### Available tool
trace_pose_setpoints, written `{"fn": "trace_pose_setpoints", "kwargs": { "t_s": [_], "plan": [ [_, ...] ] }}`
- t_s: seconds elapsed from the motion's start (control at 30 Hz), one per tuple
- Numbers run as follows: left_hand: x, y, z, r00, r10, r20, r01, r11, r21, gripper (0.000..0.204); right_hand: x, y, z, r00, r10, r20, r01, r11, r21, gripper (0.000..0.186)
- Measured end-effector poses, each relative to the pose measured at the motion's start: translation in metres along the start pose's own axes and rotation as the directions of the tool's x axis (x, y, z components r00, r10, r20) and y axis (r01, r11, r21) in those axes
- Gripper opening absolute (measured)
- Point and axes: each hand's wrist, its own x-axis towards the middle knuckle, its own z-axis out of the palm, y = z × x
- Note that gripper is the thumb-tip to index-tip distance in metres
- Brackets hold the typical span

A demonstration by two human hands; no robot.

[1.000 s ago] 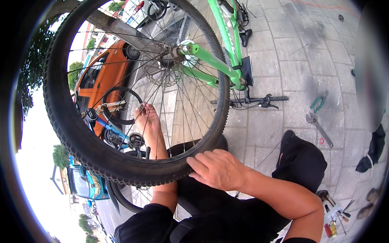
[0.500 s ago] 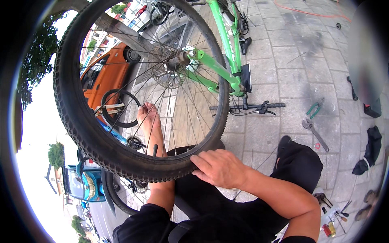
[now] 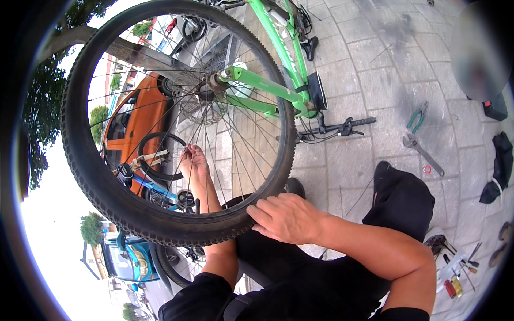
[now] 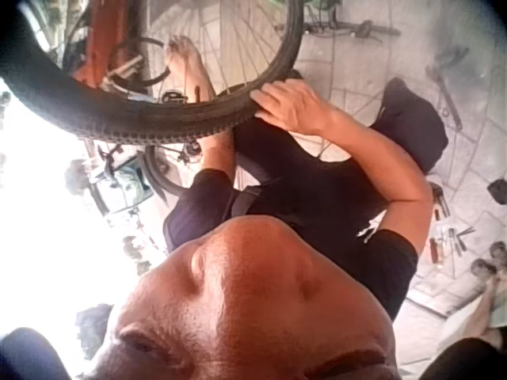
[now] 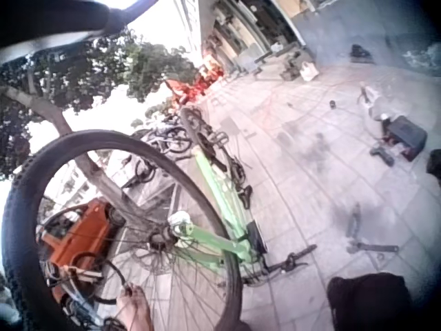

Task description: The person removes the tire from a bicycle wheel, uses a tool to extract the inner tube, and then uses pliers to remove a valve core. The person then reinserts the tube and valve core into the tire.

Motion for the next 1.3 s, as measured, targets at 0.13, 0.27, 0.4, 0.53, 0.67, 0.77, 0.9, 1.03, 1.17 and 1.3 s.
{"fn": "trace_pose_setpoints", "kwargs": {
  "t_s": [0.13,0.27,0.4,0.53,0.67,0.77,0.9,1.03,1.17,1.3],
  "plan": [
    [-0.002,0.01,0.005,0.999,0.011,0.033,-0.013,0.998,0.058,0.015,0.0,-0.002,0.001,1.0,-0.012,0.01,0.012,1.0,0.013,0.041],
    [0.012,0.004,0.008,0.999,-0.046,0.016,0.044,0.997,0.067,0.016,0.002,-0.002,-0.002,0.999,-0.012,0.037,0.012,1.0,0.014,0.04],
    [0.02,0.002,0.009,0.999,-0.036,0.041,0.033,0.997,0.063,0.018,0.003,0.0,-0.002,0.999,-0.004,0.035,0.003,0.999,0.038,0.04],
    [0.018,0.001,0.019,0.998,0.056,-0.011,-0.055,0.997,0.045,0.019,0.003,0.0,-0.003,1.0,-0.001,0.03,0.0,0.999,0.044,0.04],
    [0.015,0.009,0.017,0.99,0.084,0.117,-0.088,0.996,0.022,0.019,0.003,0.001,-0.002,0.999,0.009,0.042,-0.01,0.999,0.04,0.041],
    [0.016,0.009,0.016,0.994,0.045,0.095,-0.046,0.999,0.001,0.019,0.003,0.001,-0.002,0.999,0.012,0.048,-0.013,0.999,0.037,0.041],
    [0.026,0.01,0.009,0.999,0.03,0.038,-0.03,0.999,0.011,0.019,0.004,-0.001,-0.003,0.999,0.015,0.048,-0.017,0.999,0.044,0.042],
    [0.024,0.004,0.021,0.997,0.012,0.071,-0.012,1.0,-0.011,0.016,0.004,0.0,-0.004,1.0,0.012,0.023,-0.013,0.999,0.045,0.043],
    [0.027,0.005,0.021,0.993,0.004,0.121,-0.001,1.0,-0.023,0.012,0.004,0.0,-0.003,0.999,0.009,0.032,-0.011,0.999,0.04,0.043],
    [0.032,0.002,0.021,0.994,-0.022,0.104,0.027,0.998,-0.05,0.008,0.004,0.003,0.001,0.999,0.007,0.032,-0.007,1.0,0.02,0.04]
  ]
}}
